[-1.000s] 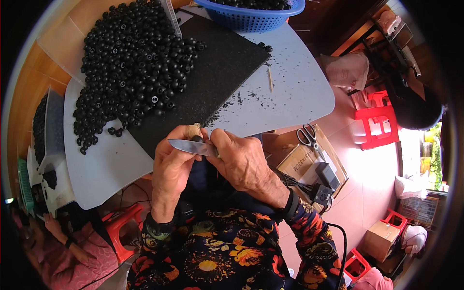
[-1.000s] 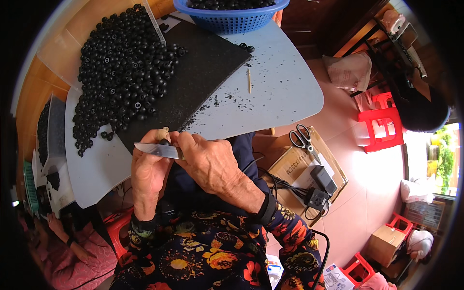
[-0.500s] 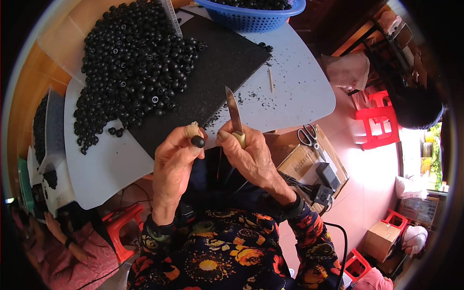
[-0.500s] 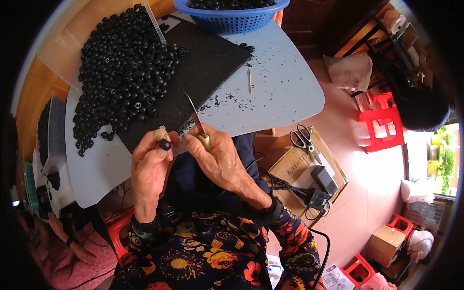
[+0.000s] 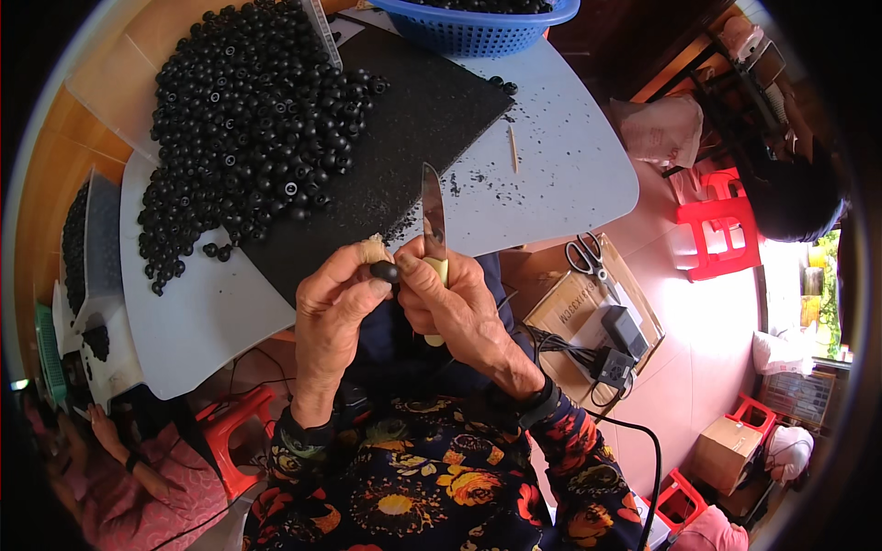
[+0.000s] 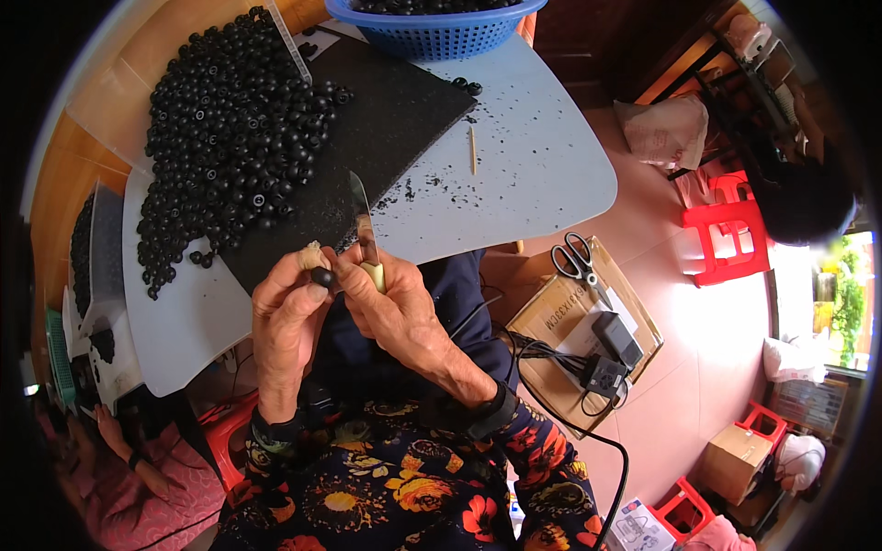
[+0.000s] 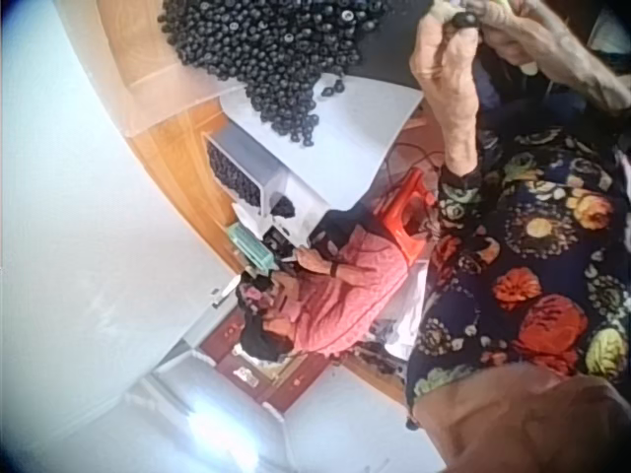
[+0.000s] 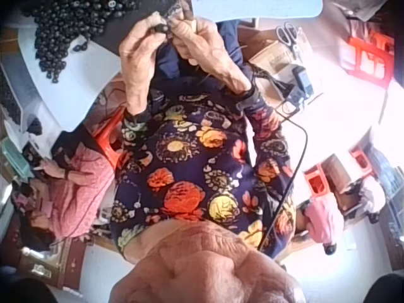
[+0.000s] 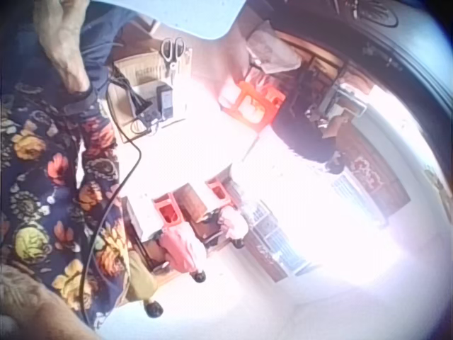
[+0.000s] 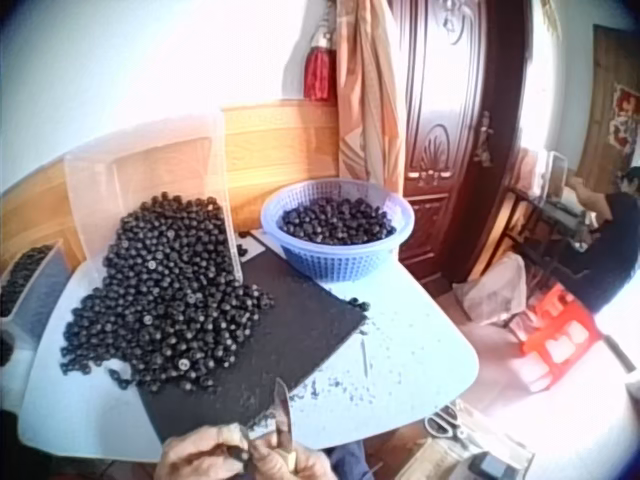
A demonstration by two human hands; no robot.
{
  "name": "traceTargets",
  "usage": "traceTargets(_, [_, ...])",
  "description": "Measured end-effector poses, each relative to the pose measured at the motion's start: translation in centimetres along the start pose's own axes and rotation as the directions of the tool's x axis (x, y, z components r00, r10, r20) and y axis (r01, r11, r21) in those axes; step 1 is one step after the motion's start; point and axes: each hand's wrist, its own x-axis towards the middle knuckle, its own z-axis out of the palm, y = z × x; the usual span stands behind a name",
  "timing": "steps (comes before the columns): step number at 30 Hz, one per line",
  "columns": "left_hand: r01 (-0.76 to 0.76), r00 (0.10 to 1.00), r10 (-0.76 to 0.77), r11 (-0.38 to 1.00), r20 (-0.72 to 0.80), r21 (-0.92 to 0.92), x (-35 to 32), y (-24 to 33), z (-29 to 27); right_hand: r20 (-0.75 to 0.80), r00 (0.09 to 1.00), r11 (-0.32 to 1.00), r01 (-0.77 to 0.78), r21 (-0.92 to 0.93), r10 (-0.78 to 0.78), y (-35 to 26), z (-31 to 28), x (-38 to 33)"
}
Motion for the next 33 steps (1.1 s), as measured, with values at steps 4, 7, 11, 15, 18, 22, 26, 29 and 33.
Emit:
traceTargets(4, [-0.004, 0.999, 0.001, 0.997, 0.044, 0.076, 0.0, 0.0, -0.2, -0.024, 0.995, 0.985, 0.094, -0.143, -0.098, 0.3, 0.4, -0.1])
traceTargets(7, [-0.063, 0.997, 0.06, 0.995, 0.041, 0.081, 0.0, 0.3, 0.6, 0.017, 0.958, 0.898, 0.274, -0.346, -0.286, 0.0, 0.9, 0.1])
traceTargets(11, [-0.039, 0.998, 0.034, 0.992, 0.05, 0.119, 0.0, 0.6, 0.3, -0.178, 0.982, 0.993, 0.045, -0.109, -0.064, 0.1, 0.2, 0.5])
traceTargets(15, [-0.075, 0.997, 0.075, 0.984, 0.009, 0.159, 0.0, 0.8, 0.3, -0.094, 0.952, 0.862, 0.219, -0.457, -0.292, -0.3, 1.6, 0.7])
traceTargets(18, [-0.114, 0.993, 0.109, 0.963, 0.032, 0.243, 0.3, 1.1, 0.0, -0.125, 0.969, 0.898, 0.146, -0.416, -0.215, -0.5, 1.4, 1.4])
traceTargets(22, [-0.137, 0.991, 0.135, 0.986, 0.023, 0.094, 0.9, 0.7, -0.5, -0.116, 0.979, 0.933, 0.118, -0.339, -0.166, -1.6, 1.5, 3.2])
traceTargets(26, [-0.151, 0.987, 0.152, 0.988, -0.042, 0.017, 1.5, 0.3, -1.7, -0.165, 0.85, 0.834, 0.421, -0.356, -0.5, -6.1, 2.5, 7.4])
traceTargets(29, [-0.165, 0.979, 0.173, 0.983, -0.104, 0.081, 1.1, 0.4, -2.8, -0.146, 0.692, 0.677, 0.603, -0.422, -0.707, -12.2, 1.2, 13.1])
traceTargets(33, [-0.242, 0.961, 0.24, 0.97, -0.135, 0.004, 1.3, -0.5, -3.6, -0.204, 0.769, 0.763, 0.487, -0.425, -0.605, -13.7, -1.1, 15.2])
